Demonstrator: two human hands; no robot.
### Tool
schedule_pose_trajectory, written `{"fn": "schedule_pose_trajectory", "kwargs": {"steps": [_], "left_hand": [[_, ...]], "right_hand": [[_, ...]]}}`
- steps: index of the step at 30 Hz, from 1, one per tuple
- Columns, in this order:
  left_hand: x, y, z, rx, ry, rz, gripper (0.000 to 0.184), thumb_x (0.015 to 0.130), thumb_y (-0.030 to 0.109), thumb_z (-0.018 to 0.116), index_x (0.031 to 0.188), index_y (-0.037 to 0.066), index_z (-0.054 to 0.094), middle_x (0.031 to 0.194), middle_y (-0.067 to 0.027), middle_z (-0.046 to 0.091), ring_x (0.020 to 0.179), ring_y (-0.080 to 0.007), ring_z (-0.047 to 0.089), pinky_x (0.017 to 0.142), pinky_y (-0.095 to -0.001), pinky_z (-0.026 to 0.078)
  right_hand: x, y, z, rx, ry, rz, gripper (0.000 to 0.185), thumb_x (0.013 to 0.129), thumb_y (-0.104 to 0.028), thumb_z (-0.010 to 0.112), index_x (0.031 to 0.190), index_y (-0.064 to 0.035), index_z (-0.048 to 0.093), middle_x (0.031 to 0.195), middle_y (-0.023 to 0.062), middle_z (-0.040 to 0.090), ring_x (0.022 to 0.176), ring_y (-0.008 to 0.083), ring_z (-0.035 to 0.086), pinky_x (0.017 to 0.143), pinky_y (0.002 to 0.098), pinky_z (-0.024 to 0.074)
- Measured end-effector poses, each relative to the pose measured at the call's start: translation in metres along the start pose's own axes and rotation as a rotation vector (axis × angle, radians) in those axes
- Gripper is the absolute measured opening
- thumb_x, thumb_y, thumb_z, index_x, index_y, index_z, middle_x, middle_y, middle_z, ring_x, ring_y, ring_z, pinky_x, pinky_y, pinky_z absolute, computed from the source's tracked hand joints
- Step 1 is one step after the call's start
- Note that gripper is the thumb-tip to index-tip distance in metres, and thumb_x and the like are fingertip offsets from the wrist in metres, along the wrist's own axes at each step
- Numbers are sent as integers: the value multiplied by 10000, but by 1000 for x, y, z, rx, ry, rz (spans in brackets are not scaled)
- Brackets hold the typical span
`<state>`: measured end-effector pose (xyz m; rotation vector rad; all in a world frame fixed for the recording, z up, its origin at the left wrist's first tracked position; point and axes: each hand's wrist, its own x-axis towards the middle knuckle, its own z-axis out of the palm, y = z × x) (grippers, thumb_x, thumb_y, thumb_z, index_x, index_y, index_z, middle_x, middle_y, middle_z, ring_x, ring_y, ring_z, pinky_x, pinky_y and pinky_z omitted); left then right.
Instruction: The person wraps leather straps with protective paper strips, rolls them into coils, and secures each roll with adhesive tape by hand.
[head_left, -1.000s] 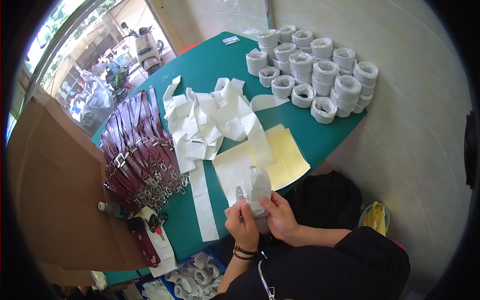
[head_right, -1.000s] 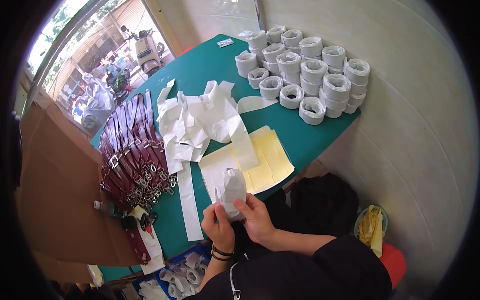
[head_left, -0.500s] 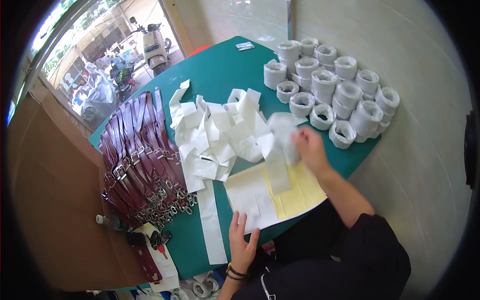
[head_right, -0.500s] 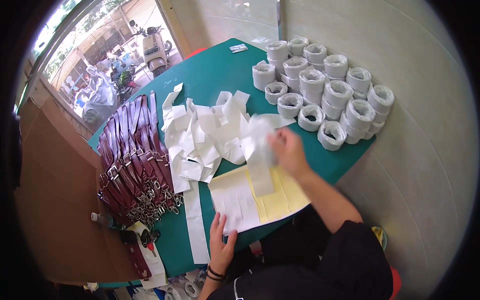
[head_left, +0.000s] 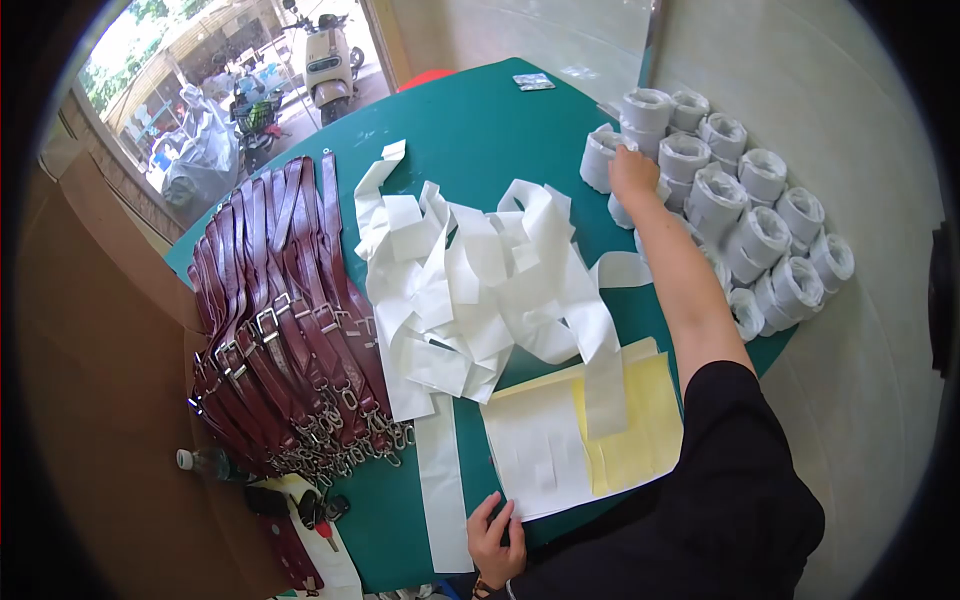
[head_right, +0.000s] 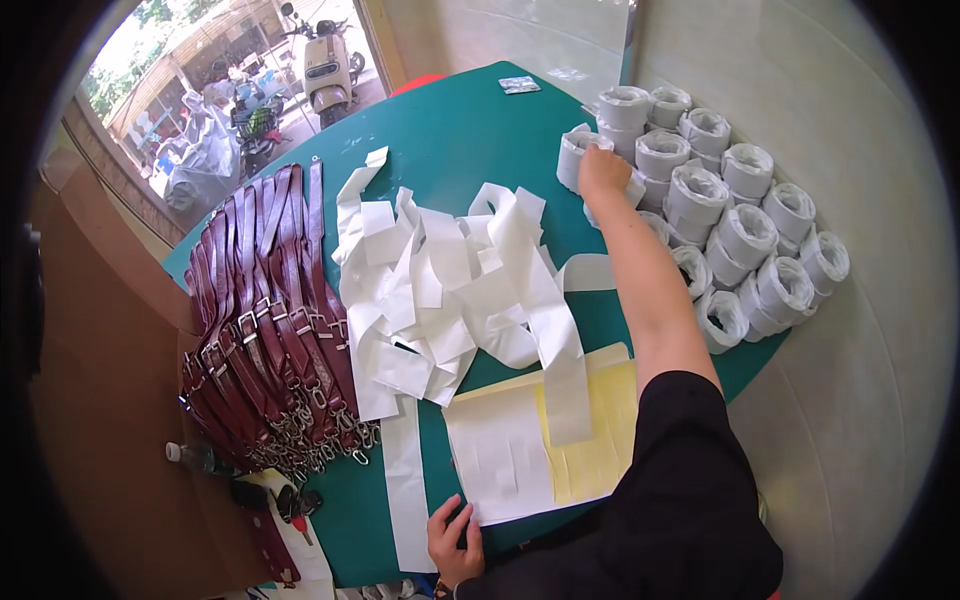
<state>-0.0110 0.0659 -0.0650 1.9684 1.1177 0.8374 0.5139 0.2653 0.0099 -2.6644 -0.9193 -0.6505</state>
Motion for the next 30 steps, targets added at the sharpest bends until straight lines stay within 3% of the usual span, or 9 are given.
{"fn": "schedule_pose_trajectory", "kwargs": {"steps": [6, 11, 14, 19, 23, 27, 30], "left_hand": [[-3, -9, 2, -30, 47, 45, 202, 749, -3, 615, 940, 5, 683, 1064, -153, 606, 968, -290, 582, 809, -328, 479], [-2, -5, 4, 40, 22, 111, 205, 745, -6, 627, 941, 8, 685, 1039, -154, 615, 964, -293, 583, 826, -336, 472], [-2, -2, 3, 77, 27, 105, 202, 745, -5, 633, 939, 9, 686, 1034, -153, 618, 965, -293, 584, 833, -340, 470], [-3, -2, 7, 107, 40, 112, 204, 737, 5, 643, 935, 21, 688, 1034, -142, 622, 960, -292, 589, 829, -343, 465], [-2, -2, 10, 134, 46, 144, 212, 729, 11, 648, 936, 31, 687, 1023, -133, 629, 952, -291, 595, 821, -345, 459], [-1, 2, 5, 163, 45, 123, 206, 733, -7, 646, 932, 24, 687, 1014, -139, 627, 959, -287, 587, 832, -344, 460], [0, 2, 7, 158, 26, 149, 205, 730, -6, 649, 929, 26, 685, 1005, -135, 630, 951, -290, 590, 824, -345, 456]], "right_hand": [[-16, -1, -2, -106, -98, -189, 197, 836, -124, 490, 1011, -73, 563, 875, 180, 660, 813, 339, 654, 675, 458, 513], [-16, 9, 2, -109, -97, -169, 208, 853, -153, 510, 1037, -66, 551, 890, 180, 662, 846, 321, 657, 679, 439, 518], [-6, 21, 23, -4, -82, -150, 274, 804, -182, 583, 1050, -73, 533, 858, 181, 655, 795, 332, 651, 660, 436, 518], [-12, 16, -2, -38, -156, -199, 345, 786, -224, 632, 1087, -97, 522, 848, 169, 658, 785, 324, 653, 658, 427, 522], [-14, 24, -14, 6, -197, -227, 482, 741, -250, 694, 1163, -126, 499, 909, 168, 658, 839, 341, 643, 708, 425, 518], [-11, 35, -8, 152, -219, -325, 518, 709, -187, 711, 1170, -101, 492, 989, 186, 644, 892, 343, 633, 748, 436, 509], [-4, 52, -4, 242, -337, -480, 673, 690, -139, 712, 1291, -100, 411, 1102, 217, 598, 1001, 365, 586, 847, 415, 479]]}}
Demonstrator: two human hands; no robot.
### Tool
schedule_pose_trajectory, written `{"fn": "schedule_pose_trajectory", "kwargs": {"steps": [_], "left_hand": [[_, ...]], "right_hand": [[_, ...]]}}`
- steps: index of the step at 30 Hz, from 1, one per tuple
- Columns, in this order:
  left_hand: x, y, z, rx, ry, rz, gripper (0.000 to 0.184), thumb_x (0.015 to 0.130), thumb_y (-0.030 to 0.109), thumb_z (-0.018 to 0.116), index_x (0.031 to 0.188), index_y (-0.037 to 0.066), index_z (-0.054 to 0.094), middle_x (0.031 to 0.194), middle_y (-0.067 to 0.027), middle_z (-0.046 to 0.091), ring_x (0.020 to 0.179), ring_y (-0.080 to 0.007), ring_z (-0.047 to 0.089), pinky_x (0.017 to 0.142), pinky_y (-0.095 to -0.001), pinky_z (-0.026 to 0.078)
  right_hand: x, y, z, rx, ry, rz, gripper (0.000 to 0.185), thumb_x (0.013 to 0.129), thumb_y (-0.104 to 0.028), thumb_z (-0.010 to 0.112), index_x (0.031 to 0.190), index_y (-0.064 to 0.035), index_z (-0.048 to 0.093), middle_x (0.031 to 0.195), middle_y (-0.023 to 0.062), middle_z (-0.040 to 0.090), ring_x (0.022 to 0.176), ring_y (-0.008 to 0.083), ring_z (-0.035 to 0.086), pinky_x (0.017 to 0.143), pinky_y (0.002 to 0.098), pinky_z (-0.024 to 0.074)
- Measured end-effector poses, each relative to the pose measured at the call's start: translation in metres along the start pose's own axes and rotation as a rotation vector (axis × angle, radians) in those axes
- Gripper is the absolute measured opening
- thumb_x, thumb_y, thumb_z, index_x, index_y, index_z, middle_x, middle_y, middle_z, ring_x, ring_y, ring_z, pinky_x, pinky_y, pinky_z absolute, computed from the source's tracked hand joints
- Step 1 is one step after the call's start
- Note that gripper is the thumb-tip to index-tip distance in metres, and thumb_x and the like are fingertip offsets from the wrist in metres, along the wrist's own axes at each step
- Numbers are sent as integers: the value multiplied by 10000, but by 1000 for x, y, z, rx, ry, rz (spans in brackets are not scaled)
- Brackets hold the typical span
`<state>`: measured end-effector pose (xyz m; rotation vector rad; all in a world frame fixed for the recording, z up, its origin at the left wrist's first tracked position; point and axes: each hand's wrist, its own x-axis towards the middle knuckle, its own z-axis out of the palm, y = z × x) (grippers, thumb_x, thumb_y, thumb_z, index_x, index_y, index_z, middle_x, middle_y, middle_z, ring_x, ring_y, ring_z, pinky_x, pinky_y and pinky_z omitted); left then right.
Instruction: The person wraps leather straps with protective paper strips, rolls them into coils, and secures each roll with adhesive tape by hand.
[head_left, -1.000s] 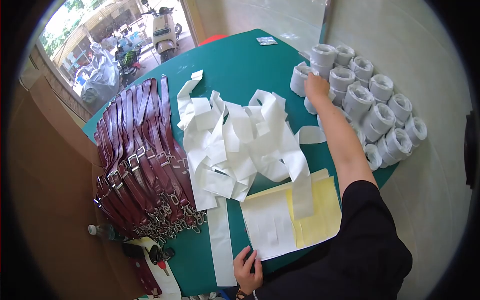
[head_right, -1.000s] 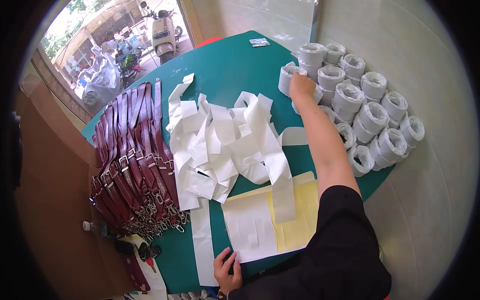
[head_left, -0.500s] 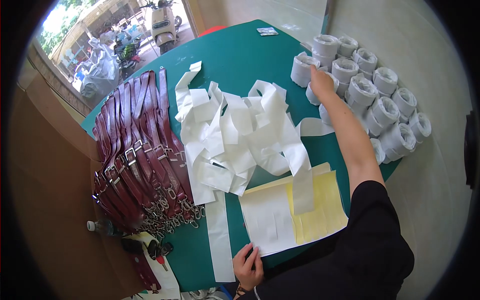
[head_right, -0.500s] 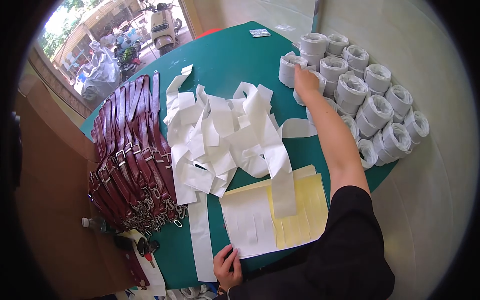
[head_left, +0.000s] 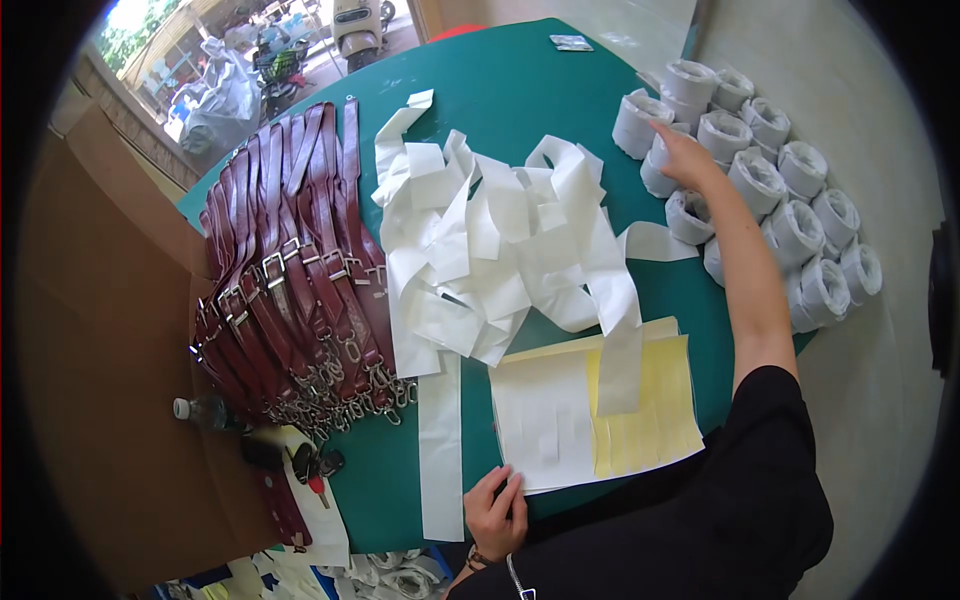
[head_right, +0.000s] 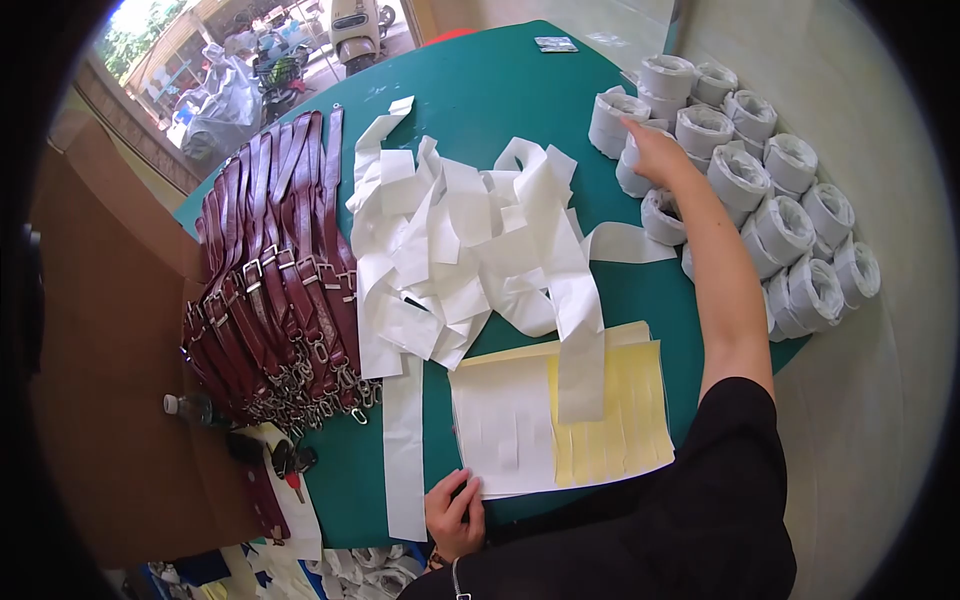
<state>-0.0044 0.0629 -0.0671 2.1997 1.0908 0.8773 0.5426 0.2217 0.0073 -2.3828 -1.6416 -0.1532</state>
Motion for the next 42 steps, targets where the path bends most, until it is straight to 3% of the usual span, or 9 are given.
{"fn": "schedule_pose_trajectory", "kwargs": {"steps": [12, 17, 25, 28, 30, 32, 34, 37, 42], "left_hand": [[2, 0, 2, 68, -6, 41, 211, 715, 44, 662, 925, 56, 686, 1026, -97, 634, 955, -261, 610, 781, -337, 438], [1, -2, 2, 84, 1, 33, 205, 718, 53, 668, 921, 65, 687, 1024, -78, 634, 963, -248, 607, 788, -330, 428], [5, 3, 1, 67, 3, 29, 182, 717, 35, 664, 895, 64, 685, 1001, -91, 631, 954, -259, 602, 800, -335, 426], [2, 2, 0, 70, 12, 35, 172, 717, 37, 666, 886, 64, 684, 999, -89, 630, 953, -257, 600, 801, -333, 424], [2, 3, -2, 59, 9, 34, 190, 725, 44, 663, 914, 57, 675, 1005, -92, 627, 965, -263, 591, 802, -337, 425], [5, 6, -2, 39, 18, 44, 200, 729, 48, 662, 929, 53, 670, 1008, -93, 626, 971, -266, 587, 802, -340, 425], [5, 8, -5, -65, 11, -51, 246, 744, 66, 660, 988, 41, 645, 1057, -114, 605, 1003, -280, 568, 834, -354, 423], [12, 13, -9, -194, 18, -62, 331, 755, 117, 674, 1066, 25, 604, 1115, -134, 579, 1042, -298, 544, 874, -371, 411], [61, 60, -17, -378, 68, 16, 505, 775, 199, 701, 1184, -22, 502, 1164, -188, 543, 1063, -301, 527, 922, -376, 397]], "right_hand": [[-2, 8, -20, 97, -366, 102, 1009, 653, -49, 724, 1462, -185, 136, 1408, 201, 357, 1270, 313, 398, 1054, 336, 324], [9, 21, -14, 198, -297, -53, 1021, 651, -27, 723, 1464, -189, 127, 1410, 199, 356, 1272, 320, 394, 1057, 332, 317], [7, 0, -21, 81, -325, 45, 1005, 659, -43, 740, 1461, -169, 147, 1375, 179, 408, 1231, 308, 439, 1029, 339, 348], [-14, -31, -33, -267, -45, -32, 830, 666, -162, 770, 1374, -109, 341, 1226, 183, 524, 1092, 343, 524, 933, 389, 424], [-36, -61, -33, -183, 243, -26, 505, 682, -312, 762, 1071, -42, 586, 1032, 165, 601, 939, 320, 580, 812, 393, 472], [-74, -128, -54, 191, -194, 299, 416, 735, -427, 698, 798, -25, 609, 887, 143, 619, 791, 277, 597, 695, 360, 473], [-102, -144, -10, 214, -196, 214, 500, 722, -510, 689, 747, -16, 619, 751, 139, 614, 656, 237, 585, 628, 328, 459], [-126, -151, 5, 409, -223, 194, 423, 780, -436, 676, 783, -17, 621, 777, 101, 633, 650, 175, 583, 628, 300, 458], [-213, -226, -37, 1656, -177, 336, 230, 872, -212, 609, 987, -15, 583, 933, 43, 634, 787, 144, 606, 712, 278, 483]]}}
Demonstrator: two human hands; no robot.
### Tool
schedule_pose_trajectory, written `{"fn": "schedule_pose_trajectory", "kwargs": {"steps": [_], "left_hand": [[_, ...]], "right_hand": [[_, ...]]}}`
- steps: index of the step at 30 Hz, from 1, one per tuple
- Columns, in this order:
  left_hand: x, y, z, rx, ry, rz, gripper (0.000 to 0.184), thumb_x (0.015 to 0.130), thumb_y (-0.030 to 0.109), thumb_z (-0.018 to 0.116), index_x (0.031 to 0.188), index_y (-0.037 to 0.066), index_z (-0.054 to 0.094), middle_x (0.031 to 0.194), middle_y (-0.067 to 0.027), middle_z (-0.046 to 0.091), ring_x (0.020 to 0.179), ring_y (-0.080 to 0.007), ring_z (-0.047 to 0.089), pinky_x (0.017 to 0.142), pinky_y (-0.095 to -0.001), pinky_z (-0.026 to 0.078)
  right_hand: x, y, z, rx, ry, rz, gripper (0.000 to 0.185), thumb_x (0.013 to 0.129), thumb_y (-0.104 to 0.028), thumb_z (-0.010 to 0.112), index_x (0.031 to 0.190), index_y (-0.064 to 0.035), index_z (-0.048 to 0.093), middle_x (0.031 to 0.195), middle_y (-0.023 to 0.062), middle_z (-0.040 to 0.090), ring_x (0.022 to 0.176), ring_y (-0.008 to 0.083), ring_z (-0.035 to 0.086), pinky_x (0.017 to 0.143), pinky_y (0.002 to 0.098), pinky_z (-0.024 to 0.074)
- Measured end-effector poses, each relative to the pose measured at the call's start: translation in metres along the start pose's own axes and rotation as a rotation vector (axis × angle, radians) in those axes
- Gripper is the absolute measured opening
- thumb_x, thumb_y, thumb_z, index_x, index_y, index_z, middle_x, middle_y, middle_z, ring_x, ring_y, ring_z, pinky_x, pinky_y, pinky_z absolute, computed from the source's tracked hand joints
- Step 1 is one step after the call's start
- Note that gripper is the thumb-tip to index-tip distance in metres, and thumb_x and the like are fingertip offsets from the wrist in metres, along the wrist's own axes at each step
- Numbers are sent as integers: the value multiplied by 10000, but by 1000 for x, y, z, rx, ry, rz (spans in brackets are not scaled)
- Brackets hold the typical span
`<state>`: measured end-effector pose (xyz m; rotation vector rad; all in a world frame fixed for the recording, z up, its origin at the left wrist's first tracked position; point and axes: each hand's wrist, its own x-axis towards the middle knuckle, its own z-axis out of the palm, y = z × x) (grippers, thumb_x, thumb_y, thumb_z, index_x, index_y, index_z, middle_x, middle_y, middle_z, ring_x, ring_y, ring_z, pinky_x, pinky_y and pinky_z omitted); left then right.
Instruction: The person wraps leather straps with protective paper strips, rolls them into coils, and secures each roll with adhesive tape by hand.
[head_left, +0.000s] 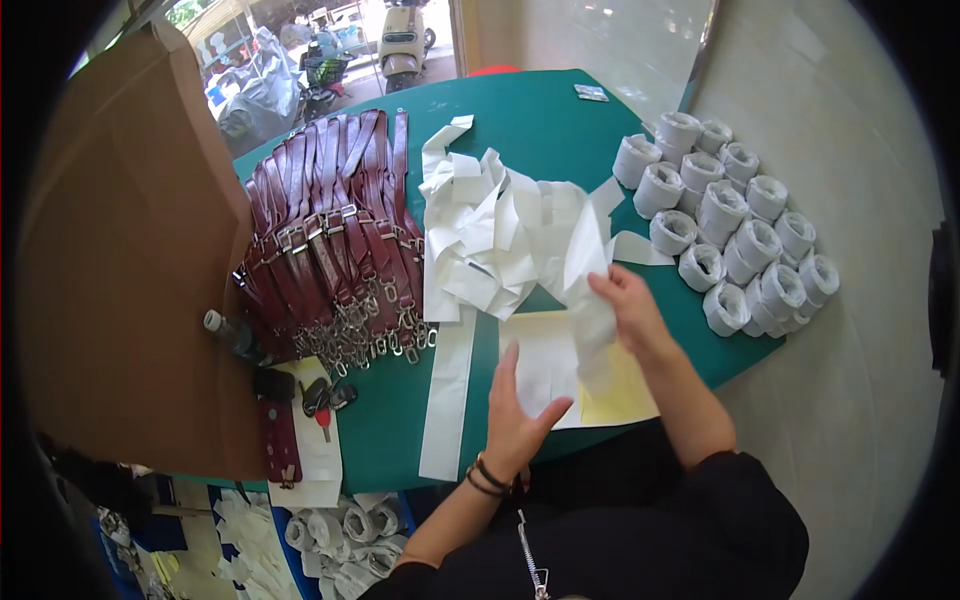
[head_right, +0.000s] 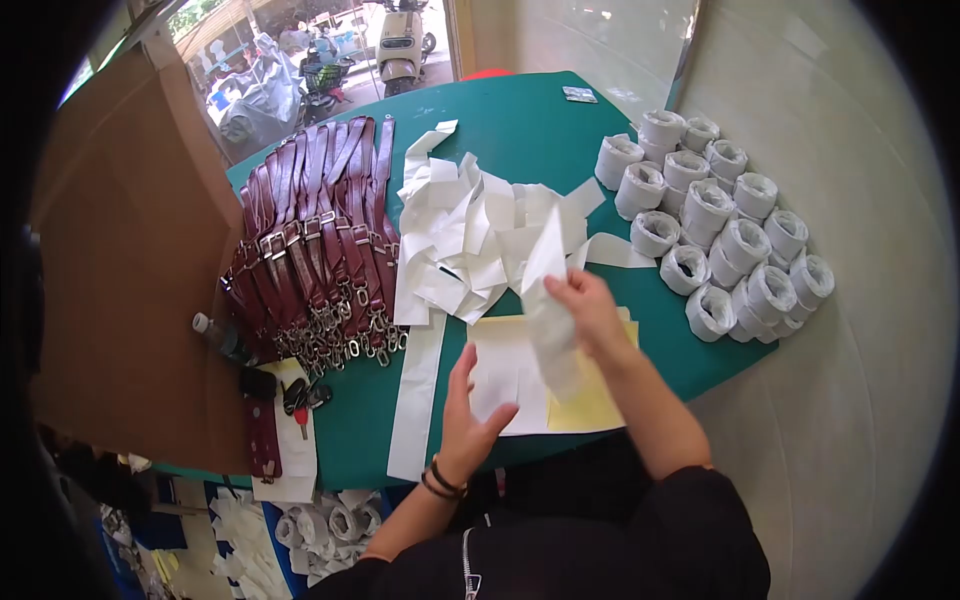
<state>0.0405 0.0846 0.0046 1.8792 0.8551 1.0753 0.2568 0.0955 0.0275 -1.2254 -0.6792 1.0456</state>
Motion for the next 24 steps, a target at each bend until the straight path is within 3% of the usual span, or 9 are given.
{"fn": "schedule_pose_trajectory", "kwargs": {"steps": [2, 3, 5, 6, 8, 9, 12, 20, 24], "left_hand": [[-6, 7, 4, -66, 3, -5, 520, 786, 193, 700, 1200, -34, 481, 1129, -182, 569, 1021, -270, 561, 889, -351, 426], [-12, 9, 4, -267, -61, -122, 478, 799, 166, 688, 1188, -31, 493, 1121, -156, 580, 1004, -230, 566, 871, -324, 435], [-25, 12, -1, -654, -202, -354, 395, 825, 110, 663, 1164, -27, 515, 1106, -102, 601, 970, -151, 576, 834, -269, 455], [-35, 12, -9, -647, -199, -344, 395, 825, 110, 663, 1164, -27, 515, 1106, -102, 601, 970, -151, 576, 834, -269, 455], [-70, 10, -40, -480, -421, -513, 274, 847, 100, 643, 1080, -23, 565, 963, -48, 640, 842, -84, 584, 743, -211, 456], [-85, 14, -53, -475, -415, -512, 274, 847, 100, 643, 1080, -23, 565, 963, -48, 640, 842, -84, 584, 743, -211, 456], [-134, 26, -92, -486, -327, -574, 184, 841, 93, 646, 983, -14, 597, 871, -19, 637, 773, -64, 572, 688, -207, 446], [-262, -25, -193, -487, -178, -833, 106, 820, 65, 658, 897, 14, 605, 820, 9, 620, 704, -45, 540, 633, -190, 425], [-317, -65, -222, -437, -162, -920, 102, 817, 85, 662, 874, 15, 613, 787, 28, 607, 694, -43, 526, 625, -198, 414]], "right_hand": [[-52, 13, 34, 295, 49, 6, 303, 884, -196, 585, 1112, -5, 526, 1002, 73, 616, 877, 162, 603, 799, 301, 487], [-73, 17, 43, 286, 41, 0, 303, 884, -196, 585, 1112, -5, 526, 1002, 73, 616, 877, 162, 603, 799, 301, 487], [-104, 23, 54, 550, 28, 46, 353, 893, -167, 552, 1196, -5, 473, 1133, 130, 575, 1046, 215, 564, 918, 348, 451], [-107, 23, 53, 555, 19, 40, 353, 893, -167, 552, 1196, -5, 473, 1133, 130, 575, 1046, 215, 564, 918, 348, 451], [-106, 34, 47, 603, -100, 228, 378, 897, -152, 533, 1231, 3, 447, 1192, 157, 547, 1121, 252, 523, 968, 375, 416], [-102, 38, 43, 617, -164, 323, 390, 899, -144, 523, 1248, 7, 434, 1221, 170, 534, 1159, 270, 502, 993, 389, 398], [-68, 54, 39, 607, -195, 320, 445, 889, -123, 526, 1286, 22, 386, 1260, 192, 509, 1199, 292, 470, 1022, 424, 370], [-15, 74, 61, 567, -29, 324, 392, 888, -106, 505, 1246, 40, 441, 1179, 181, 561, 1120, 311, 529, 969, 460, 420], [7, 83, 58, 563, 108, 281, 311, 910, -134, 467, 1161, 48, 500, 1064, 202, 603, 988, 321, 599, 880, 481, 474]]}}
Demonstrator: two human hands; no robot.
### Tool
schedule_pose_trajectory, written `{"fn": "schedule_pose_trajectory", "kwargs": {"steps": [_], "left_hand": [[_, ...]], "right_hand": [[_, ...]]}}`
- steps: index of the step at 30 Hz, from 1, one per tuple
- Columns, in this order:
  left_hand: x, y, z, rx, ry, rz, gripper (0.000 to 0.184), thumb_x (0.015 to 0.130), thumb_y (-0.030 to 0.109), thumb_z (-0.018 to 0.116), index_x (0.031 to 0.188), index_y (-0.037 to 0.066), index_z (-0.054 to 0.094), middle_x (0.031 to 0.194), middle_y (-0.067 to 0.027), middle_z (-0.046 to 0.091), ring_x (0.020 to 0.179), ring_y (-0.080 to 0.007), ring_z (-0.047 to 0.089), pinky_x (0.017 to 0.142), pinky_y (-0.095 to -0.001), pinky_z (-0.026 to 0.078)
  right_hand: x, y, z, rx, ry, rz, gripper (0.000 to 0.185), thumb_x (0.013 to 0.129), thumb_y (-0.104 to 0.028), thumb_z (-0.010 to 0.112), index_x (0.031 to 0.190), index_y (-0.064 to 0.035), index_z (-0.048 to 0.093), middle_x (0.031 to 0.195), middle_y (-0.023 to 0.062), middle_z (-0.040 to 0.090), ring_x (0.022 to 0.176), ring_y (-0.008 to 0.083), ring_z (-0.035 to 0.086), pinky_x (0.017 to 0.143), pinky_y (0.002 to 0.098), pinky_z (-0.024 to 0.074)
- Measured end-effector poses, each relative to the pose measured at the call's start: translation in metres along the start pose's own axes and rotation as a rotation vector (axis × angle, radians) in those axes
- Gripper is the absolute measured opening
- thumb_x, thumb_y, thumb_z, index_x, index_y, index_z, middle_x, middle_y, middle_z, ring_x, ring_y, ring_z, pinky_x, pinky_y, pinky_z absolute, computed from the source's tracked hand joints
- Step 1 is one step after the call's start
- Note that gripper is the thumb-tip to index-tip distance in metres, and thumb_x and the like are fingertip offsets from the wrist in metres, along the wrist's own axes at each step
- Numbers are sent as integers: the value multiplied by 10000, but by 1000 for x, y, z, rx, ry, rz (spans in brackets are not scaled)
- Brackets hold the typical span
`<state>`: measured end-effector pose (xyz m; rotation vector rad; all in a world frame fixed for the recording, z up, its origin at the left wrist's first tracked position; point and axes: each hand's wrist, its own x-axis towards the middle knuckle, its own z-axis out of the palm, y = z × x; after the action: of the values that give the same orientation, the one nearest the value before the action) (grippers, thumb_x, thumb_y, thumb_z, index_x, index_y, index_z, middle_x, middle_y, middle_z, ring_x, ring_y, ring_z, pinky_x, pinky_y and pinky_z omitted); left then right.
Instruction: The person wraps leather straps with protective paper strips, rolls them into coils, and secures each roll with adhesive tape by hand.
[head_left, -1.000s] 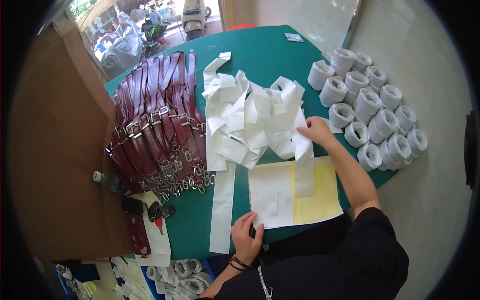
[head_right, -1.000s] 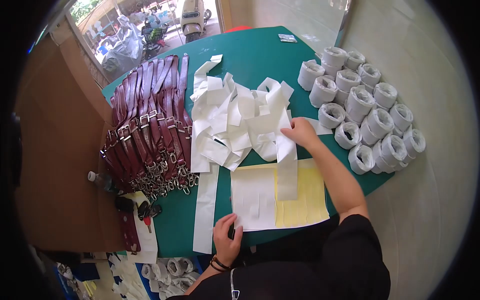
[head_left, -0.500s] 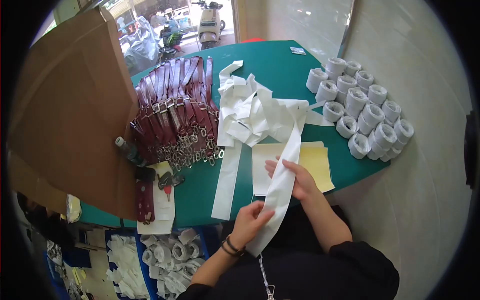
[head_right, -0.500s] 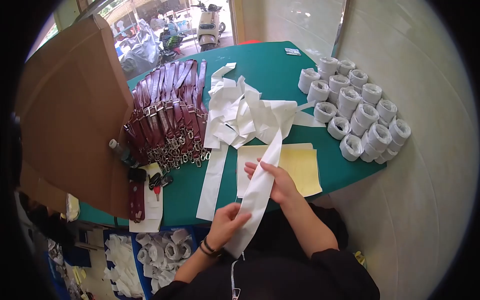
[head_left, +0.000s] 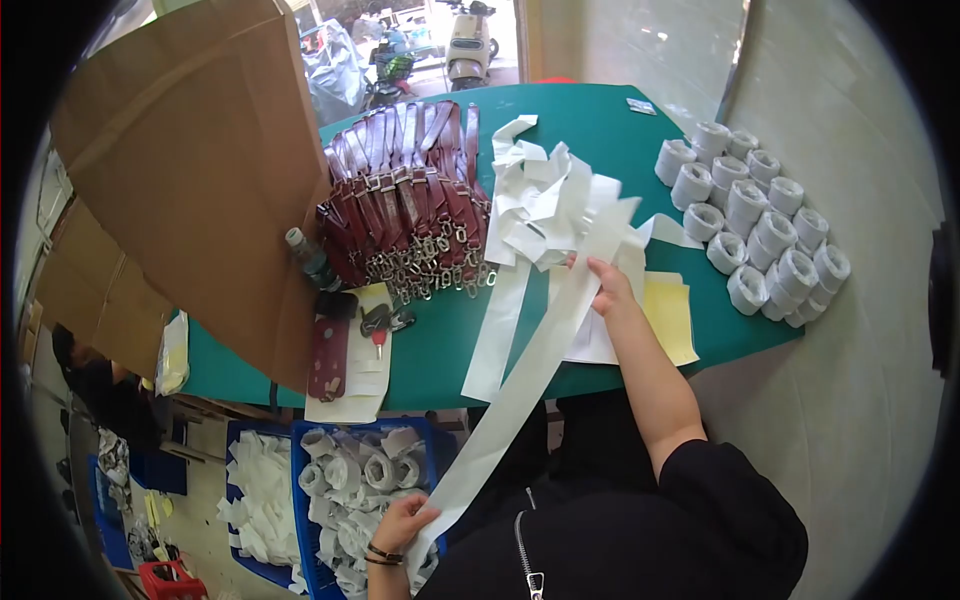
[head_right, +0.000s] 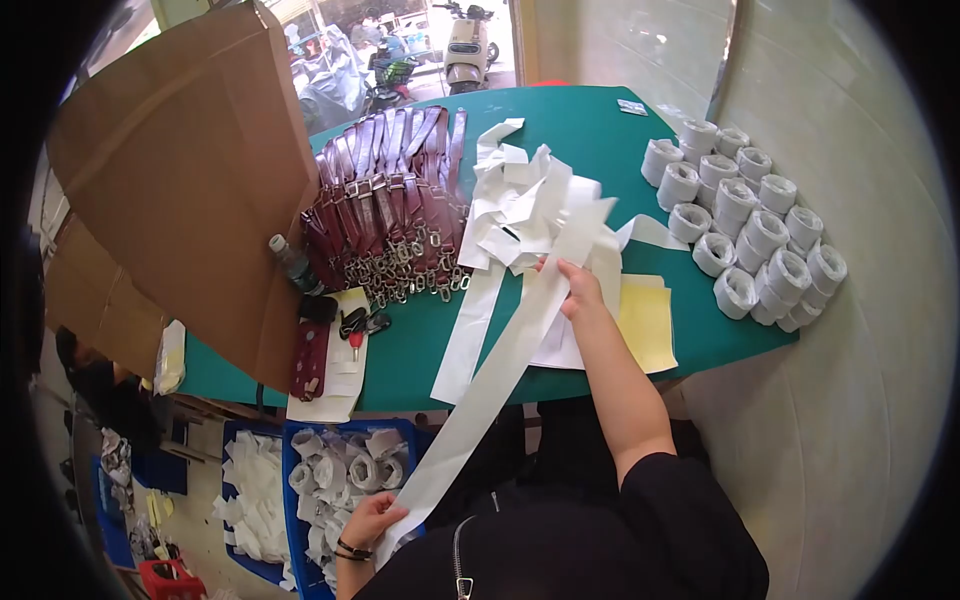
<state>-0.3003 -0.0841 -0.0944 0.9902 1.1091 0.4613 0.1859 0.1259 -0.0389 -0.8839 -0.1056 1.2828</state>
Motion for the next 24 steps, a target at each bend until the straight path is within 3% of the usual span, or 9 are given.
{"fn": "schedule_pose_trajectory", "kwargs": {"steps": [3, 6, 8, 10, 12, 16, 18, 20, 24], "left_hand": [[-14, -30, -28, 15, 28, -123, 130, 813, 90, 660, 908, 8, 623, 779, 19, 619, 720, -77, 563, 651, -220, 437], [-28, -17, -33, 1058, 113, -254, 263, 808, 174, 663, 1001, 0, 630, 889, -35, 657, 848, -166, 615, 740, -284, 468], [-14, 13, -20, 892, 373, 98, 402, 798, 287, 656, 1078, 1, 619, 1044, -93, 648, 990, -228, 605, 827, -339, 464], [11, 77, 11, 264, 357, 401, 422, 804, 304, 657, 1086, -7, 614, 1138, -103, 612, 993, -221, 592, 836, -342, 460], [40, 122, 39, 81, 306, 704, 339, 849, 224, 631, 1102, -3, 612, 1061, -77, 639, 892, -179, 602, 784, -297, 464], [72, 152, 52, -291, 196, 326, 262, 886, 164, 600, 1078, -14, 614, 957, -42, 652, 804, -114, 589, 727, -231, 447], [88, 156, 55, -326, 243, 409, 249, 888, 155, 597, 1066, -19, 614, 928, -33, 650, 785, -97, 582, 714, -217, 441], [102, 154, 55, -410, 346, 551, 225, 891, 137, 593, 1042, -28, 613, 870, -14, 647, 746, -63, 569, 689, -190, 428], [125, 142, 36, -586, 402, 548, 172, 870, 101, 608, 975, -35, 614, 861, -9, 639, 725, -64, 557, 688, -191, 429]], "right_hand": [[-6, 12, 3, -167, -71, -146, 292, 908, -117, 473, 1161, 26, 495, 1023, 195, 614, 919, 298, 620, 819, 460, 507], [-63, 43, 34, -265, -291, -157, 267, 902, -173, 531, 1082, 24, 521, 989, 163, 630, 897, 268, 625, 799, 415, 517], [-123, 71, 63, -311, -395, 33, 267, 897, -214, 566, 1029, 14, 528, 911, 139, 646, 806, 241, 643, 734, 380, 537], [-161, 105, 77, -410, -598, 203, 270, 906, -207, 563, 1063, 12, 538, 893, 133, 653, 751, 222, 650, 704, 360, 545], [-184, 133, 84, -485, -742, 355, 292, 909, -202, 562, 1108, 10, 537, 913, 125, 657, 772, 206, 650, 717, 339, 539], [-170, 142, 86, -771, -843, 344, 313, 896, -232, 588, 1097, 6, 552, 914, 93, 658, 803, 162, 638, 731, 290, 512], [-148, 134, 90, -891, -847, 299, 313, 891, -245, 599, 1078, 4, 563, 905, 80, 658, 807, 146, 633, 733, 274, 501], [-113, 107, 105, -1241, -1134, 233, 332, 864, -263, 634, 1058, 2, 586, 906, 74, 662, 833, 137, 626, 748, 266, 491], [14, 70, 172, -1269, -765, -257, 253, 859, -249, 611, 898, -1, 640, 763, 68, 659, 655, 122, 624, 588, 266, 500]]}}
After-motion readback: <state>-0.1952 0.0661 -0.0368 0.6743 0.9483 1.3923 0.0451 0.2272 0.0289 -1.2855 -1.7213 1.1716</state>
